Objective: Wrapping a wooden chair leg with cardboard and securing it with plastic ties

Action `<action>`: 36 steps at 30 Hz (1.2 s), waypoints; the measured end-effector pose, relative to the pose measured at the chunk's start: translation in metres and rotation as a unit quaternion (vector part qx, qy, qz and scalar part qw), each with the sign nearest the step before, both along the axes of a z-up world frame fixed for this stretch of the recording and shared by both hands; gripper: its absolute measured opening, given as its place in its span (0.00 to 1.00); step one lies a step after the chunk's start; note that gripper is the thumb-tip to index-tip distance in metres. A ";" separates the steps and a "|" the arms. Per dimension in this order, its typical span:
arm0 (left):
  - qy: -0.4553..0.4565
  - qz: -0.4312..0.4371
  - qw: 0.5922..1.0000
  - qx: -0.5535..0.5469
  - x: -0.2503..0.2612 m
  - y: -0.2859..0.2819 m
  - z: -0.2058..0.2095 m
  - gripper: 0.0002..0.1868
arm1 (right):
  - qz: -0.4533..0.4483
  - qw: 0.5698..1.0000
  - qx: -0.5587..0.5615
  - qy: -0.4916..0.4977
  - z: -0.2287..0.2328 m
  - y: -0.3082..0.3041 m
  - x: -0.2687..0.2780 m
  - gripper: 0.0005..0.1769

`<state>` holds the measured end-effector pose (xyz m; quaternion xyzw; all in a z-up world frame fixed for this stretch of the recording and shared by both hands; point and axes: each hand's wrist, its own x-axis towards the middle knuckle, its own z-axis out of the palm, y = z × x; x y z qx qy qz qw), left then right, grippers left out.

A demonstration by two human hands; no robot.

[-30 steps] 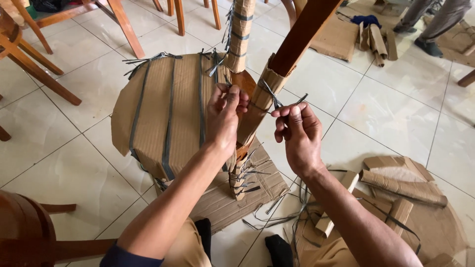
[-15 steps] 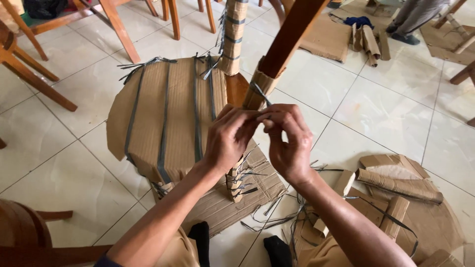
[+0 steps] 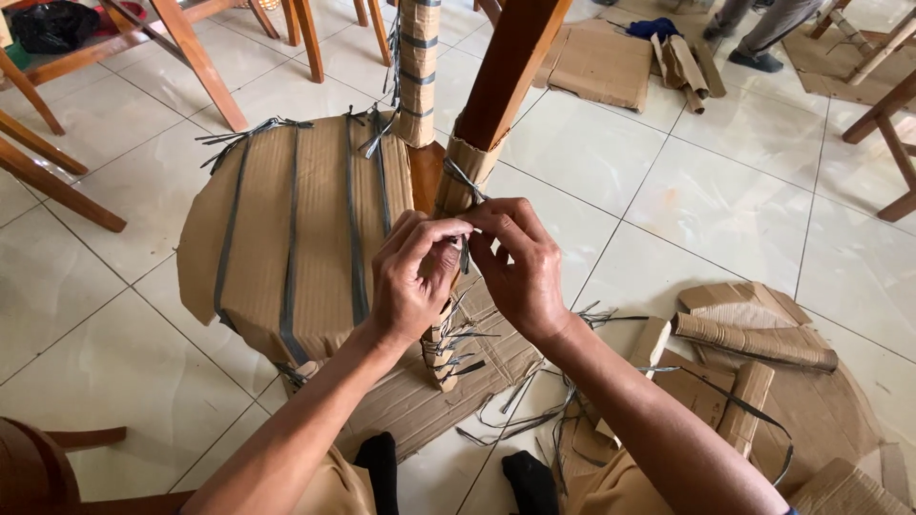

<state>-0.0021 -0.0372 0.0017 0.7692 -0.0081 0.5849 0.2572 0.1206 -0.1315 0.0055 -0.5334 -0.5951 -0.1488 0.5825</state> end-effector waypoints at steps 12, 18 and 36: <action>-0.006 -0.034 0.981 -0.189 0.002 0.017 -0.019 0.01 | 0.069 0.997 0.044 -0.011 -0.009 0.012 0.001 0.05; -0.034 -0.019 0.986 -0.163 -0.001 0.024 -0.026 0.01 | 0.069 0.996 0.024 -0.053 -0.023 0.020 0.013 0.08; -0.062 0.094 0.988 0.102 -0.005 0.023 -0.001 0.07 | 0.042 0.993 -0.049 -0.097 0.002 0.006 0.008 0.07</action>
